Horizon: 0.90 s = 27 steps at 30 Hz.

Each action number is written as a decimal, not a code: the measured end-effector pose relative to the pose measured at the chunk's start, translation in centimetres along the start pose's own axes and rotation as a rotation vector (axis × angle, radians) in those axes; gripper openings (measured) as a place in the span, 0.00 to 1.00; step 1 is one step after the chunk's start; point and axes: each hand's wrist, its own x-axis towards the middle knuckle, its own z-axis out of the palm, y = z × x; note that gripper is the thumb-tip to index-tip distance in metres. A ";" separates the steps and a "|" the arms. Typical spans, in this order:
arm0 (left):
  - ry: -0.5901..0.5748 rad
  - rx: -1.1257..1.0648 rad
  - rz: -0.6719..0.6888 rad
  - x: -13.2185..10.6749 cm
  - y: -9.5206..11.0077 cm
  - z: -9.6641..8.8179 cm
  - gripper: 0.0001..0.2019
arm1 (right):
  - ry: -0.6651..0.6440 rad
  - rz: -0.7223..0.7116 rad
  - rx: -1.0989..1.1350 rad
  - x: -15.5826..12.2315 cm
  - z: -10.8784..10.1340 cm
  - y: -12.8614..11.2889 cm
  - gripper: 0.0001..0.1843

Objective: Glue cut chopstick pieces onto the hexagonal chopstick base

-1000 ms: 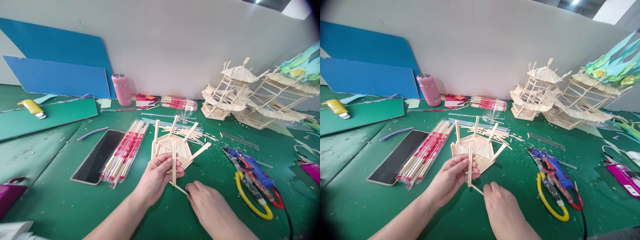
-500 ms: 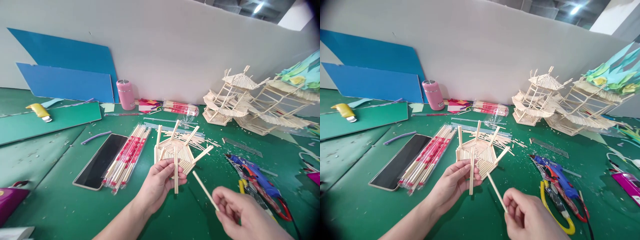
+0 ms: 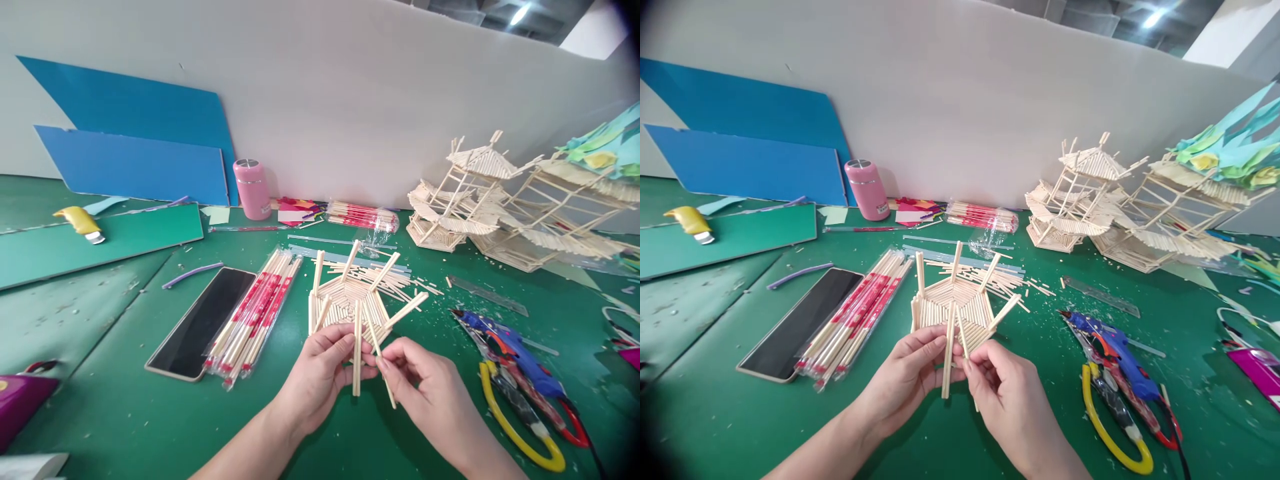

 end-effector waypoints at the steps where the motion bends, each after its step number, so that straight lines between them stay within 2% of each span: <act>1: -0.001 0.000 0.004 0.0 0.0 0.0 0.05 | 0.011 -0.013 -0.007 0.1 0.1 0.0 0.11; 27: 0.077 0.062 0.085 0.0 -0.1 0.3 0.07 | 0.072 -0.042 -0.003 0.7 2.0 0.3 0.09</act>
